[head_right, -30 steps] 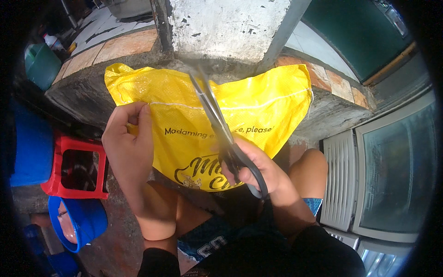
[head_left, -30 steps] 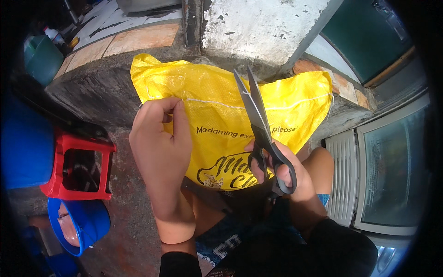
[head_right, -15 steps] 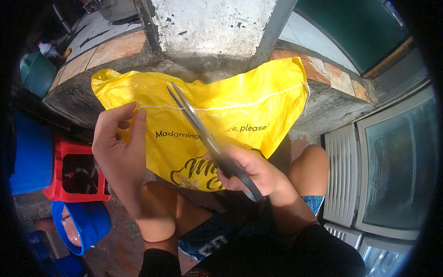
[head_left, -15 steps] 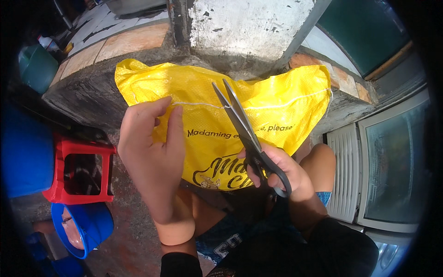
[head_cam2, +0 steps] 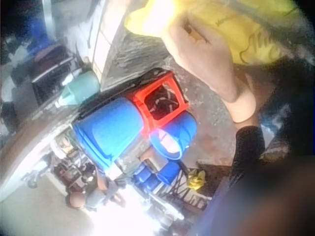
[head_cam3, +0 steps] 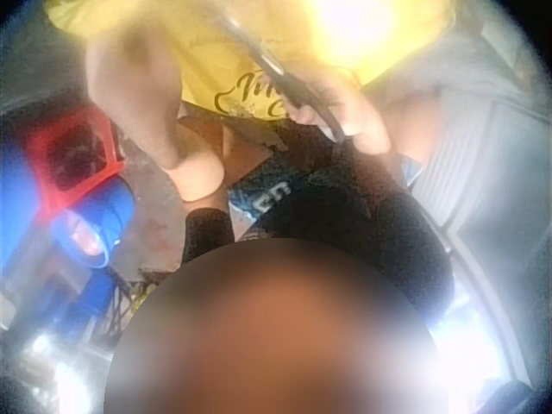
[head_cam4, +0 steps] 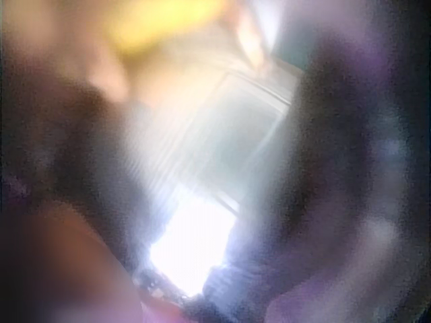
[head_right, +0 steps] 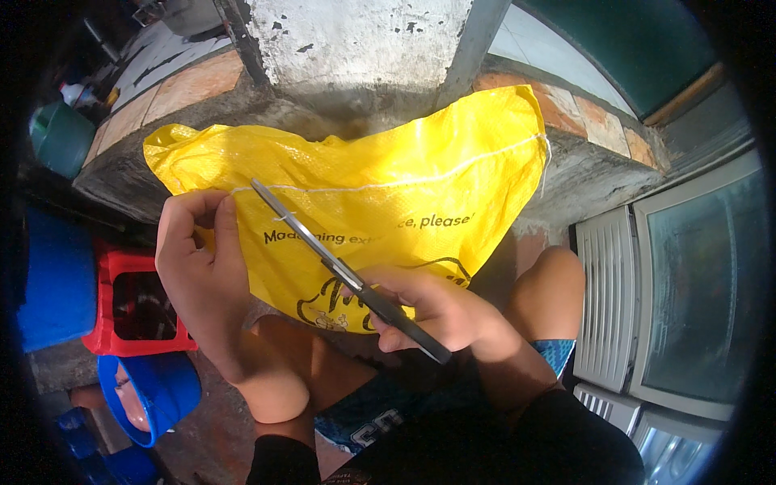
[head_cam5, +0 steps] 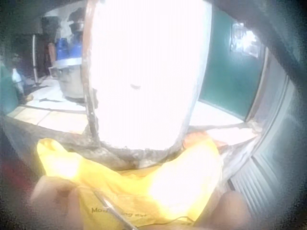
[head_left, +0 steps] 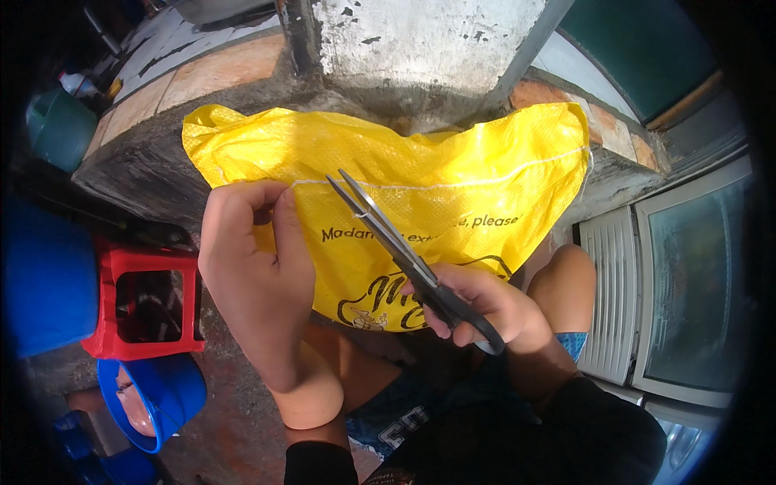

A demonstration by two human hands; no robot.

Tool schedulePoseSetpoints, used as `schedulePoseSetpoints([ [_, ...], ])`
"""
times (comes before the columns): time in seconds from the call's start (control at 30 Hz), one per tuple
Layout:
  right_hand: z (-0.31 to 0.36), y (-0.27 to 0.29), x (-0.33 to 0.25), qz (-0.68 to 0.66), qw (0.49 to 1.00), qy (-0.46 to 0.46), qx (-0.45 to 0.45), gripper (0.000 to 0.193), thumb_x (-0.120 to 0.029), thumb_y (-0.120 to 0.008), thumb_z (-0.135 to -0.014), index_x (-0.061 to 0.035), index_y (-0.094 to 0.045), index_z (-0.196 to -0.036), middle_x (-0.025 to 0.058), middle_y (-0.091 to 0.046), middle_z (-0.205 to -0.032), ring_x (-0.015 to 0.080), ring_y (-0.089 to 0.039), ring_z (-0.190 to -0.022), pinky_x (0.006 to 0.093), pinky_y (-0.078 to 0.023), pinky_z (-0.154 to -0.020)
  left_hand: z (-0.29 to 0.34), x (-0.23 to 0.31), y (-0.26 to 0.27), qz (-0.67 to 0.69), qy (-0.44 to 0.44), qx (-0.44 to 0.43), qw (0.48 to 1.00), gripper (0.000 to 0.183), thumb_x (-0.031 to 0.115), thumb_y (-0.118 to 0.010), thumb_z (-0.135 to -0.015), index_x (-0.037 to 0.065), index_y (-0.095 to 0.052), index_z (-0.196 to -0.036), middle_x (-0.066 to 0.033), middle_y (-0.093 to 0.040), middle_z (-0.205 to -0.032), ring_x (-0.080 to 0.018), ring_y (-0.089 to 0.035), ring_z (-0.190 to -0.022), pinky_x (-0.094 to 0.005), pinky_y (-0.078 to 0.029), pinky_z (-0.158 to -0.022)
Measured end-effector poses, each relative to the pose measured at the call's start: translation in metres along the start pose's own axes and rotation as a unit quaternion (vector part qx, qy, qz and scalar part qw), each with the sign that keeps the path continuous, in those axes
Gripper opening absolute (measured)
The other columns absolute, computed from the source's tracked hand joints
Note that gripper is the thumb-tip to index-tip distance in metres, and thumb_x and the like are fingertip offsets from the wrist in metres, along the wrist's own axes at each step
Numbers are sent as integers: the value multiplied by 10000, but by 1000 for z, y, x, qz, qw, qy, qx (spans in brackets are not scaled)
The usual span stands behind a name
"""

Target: The person carries a large yellow rice bag, places it on the floor, and uses scissors to cut the top stitching. They then pull the cut threads to open the bag.

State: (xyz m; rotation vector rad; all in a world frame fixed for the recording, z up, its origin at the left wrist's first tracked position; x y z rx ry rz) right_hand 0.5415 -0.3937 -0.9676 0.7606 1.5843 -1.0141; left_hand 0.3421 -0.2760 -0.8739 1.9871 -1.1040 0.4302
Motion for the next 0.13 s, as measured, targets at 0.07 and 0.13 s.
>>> schedulePoseSetpoints([
  [0.07, -2, -1, 1, -2, 1000, -15, -7, 662, -336, -762, -939, 30, -494, -1422, 69, -644, -878, 148, -598, -743, 270, -461, -676, 1, -1, -1, -2, 2, -7, 1000, 56, -4, -674, -896, -13, -620, -907, -138, -616, -839, -272, -628, -772, -342, -499, -727],
  [0.13, -3, -3, 2, -12, 998, -55, -6, 707, -382, -756, -936, 30, -479, -1439, 66, -655, -889, 148, -600, -739, 276, -463, -677, 1, -1, -1, -3, 3, -11, 1000, 56, -3, -675, -895, -12, -621, -908, -139, -615, -839, -272, -627, -773, -343, -499, -730],
])
Point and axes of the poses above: each hand's wrist, its own z-axis away from the middle knuckle, its own y-axis out of the back of the hand, x = y × z, the point moved 4 cm from there along -z, towards the middle knuckle
